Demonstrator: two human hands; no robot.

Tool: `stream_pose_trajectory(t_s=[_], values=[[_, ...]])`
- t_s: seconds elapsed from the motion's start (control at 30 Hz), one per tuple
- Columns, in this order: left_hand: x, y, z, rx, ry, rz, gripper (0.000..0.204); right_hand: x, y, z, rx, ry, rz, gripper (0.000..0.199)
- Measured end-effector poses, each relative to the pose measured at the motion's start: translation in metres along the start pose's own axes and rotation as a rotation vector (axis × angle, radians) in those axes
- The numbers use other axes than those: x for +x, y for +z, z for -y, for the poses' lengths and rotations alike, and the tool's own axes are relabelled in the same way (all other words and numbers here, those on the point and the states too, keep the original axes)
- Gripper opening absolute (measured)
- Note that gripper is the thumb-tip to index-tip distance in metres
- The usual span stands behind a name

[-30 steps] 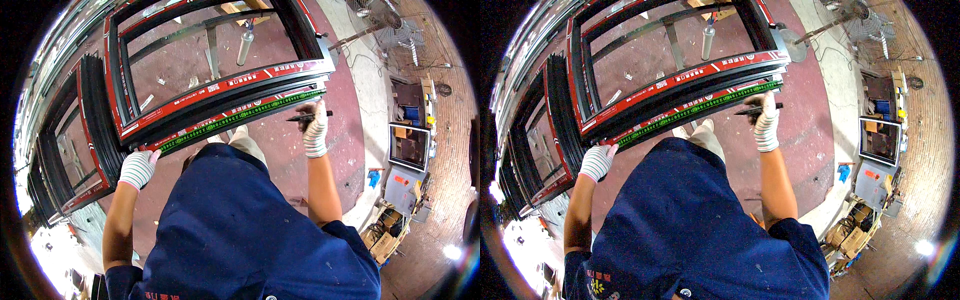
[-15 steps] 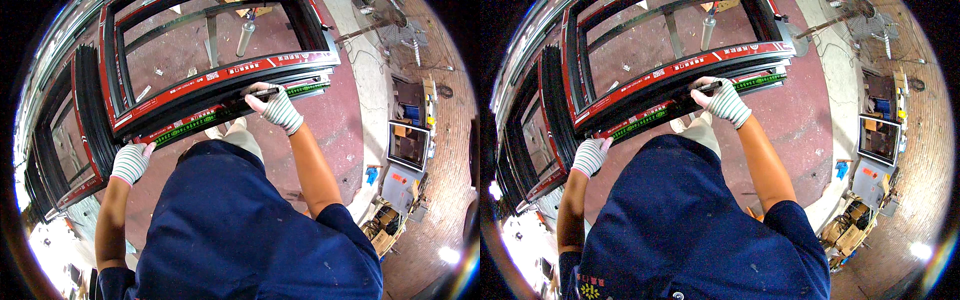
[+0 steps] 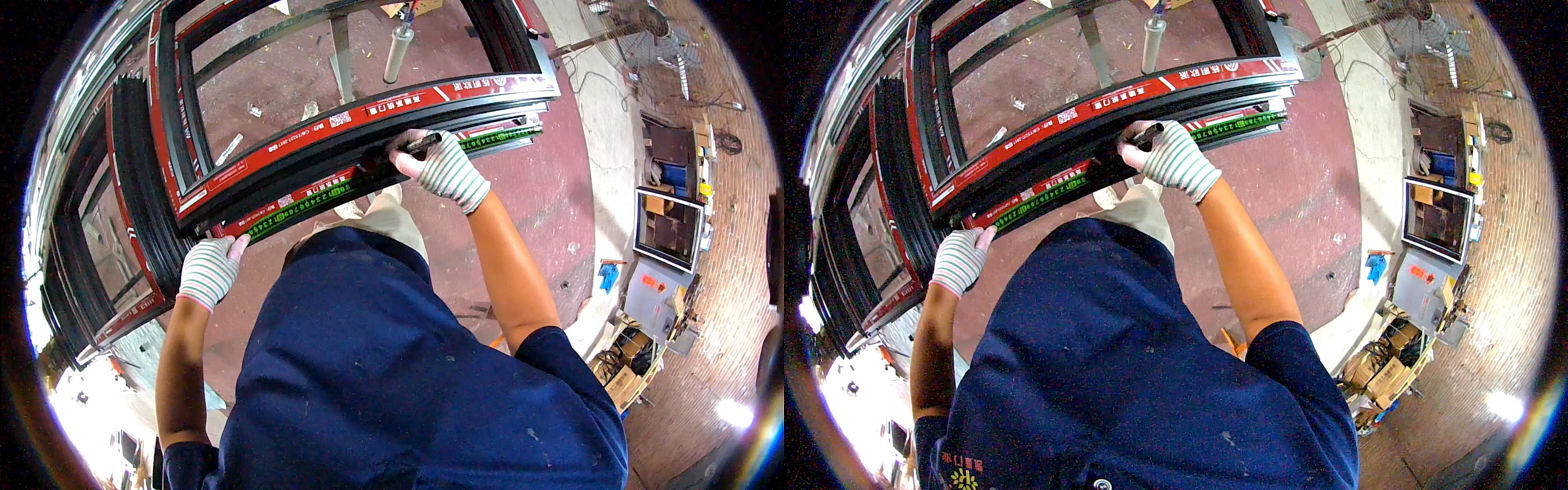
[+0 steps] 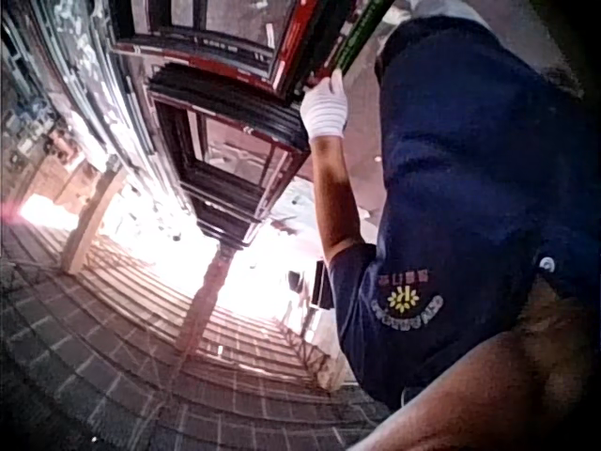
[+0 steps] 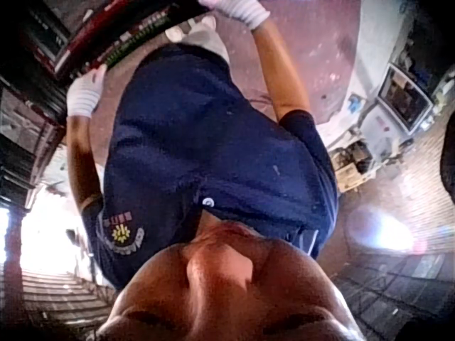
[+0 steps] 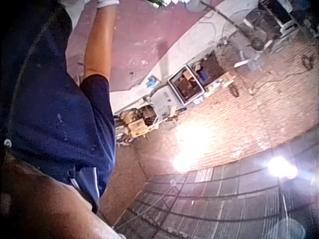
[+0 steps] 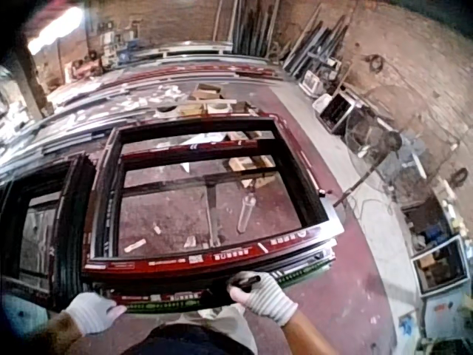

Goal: The person picks up several window frames from a stack and places them on a workbench. They then use a tape measure and a marker to measure and mark the frames.

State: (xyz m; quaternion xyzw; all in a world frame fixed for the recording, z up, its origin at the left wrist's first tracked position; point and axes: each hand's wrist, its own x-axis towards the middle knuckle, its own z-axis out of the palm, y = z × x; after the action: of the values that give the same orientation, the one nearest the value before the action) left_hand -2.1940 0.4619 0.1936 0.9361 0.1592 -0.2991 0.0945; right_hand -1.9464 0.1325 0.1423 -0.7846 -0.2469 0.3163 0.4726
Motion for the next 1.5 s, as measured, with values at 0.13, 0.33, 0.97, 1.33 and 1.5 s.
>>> stream_pose_trajectory(t_s=[0.13,0.33,0.97,1.33,1.5], values=[[0.0,0.002,0.001,-0.019,0.002,-0.02,0.05,0.001,0.001,-0.003,-0.012,-0.024,-0.007,0.027],[0.0,0.002,0.001,-0.03,0.008,-0.014,0.05,0.003,0.001,-0.005,-0.034,-0.037,-0.008,0.03],[-0.001,0.0,-0.002,-0.034,-0.008,-0.019,0.05,0.005,0.005,-0.005,-0.024,0.014,-0.032,0.031],[-0.001,-0.001,0.0,-0.042,0.012,-0.03,0.049,-0.014,-0.006,0.005,0.209,0.013,-0.164,0.02],[0.001,0.006,0.017,-0.099,0.128,0.03,0.047,-0.066,-0.012,0.022,0.561,-0.071,-0.471,0.035]])
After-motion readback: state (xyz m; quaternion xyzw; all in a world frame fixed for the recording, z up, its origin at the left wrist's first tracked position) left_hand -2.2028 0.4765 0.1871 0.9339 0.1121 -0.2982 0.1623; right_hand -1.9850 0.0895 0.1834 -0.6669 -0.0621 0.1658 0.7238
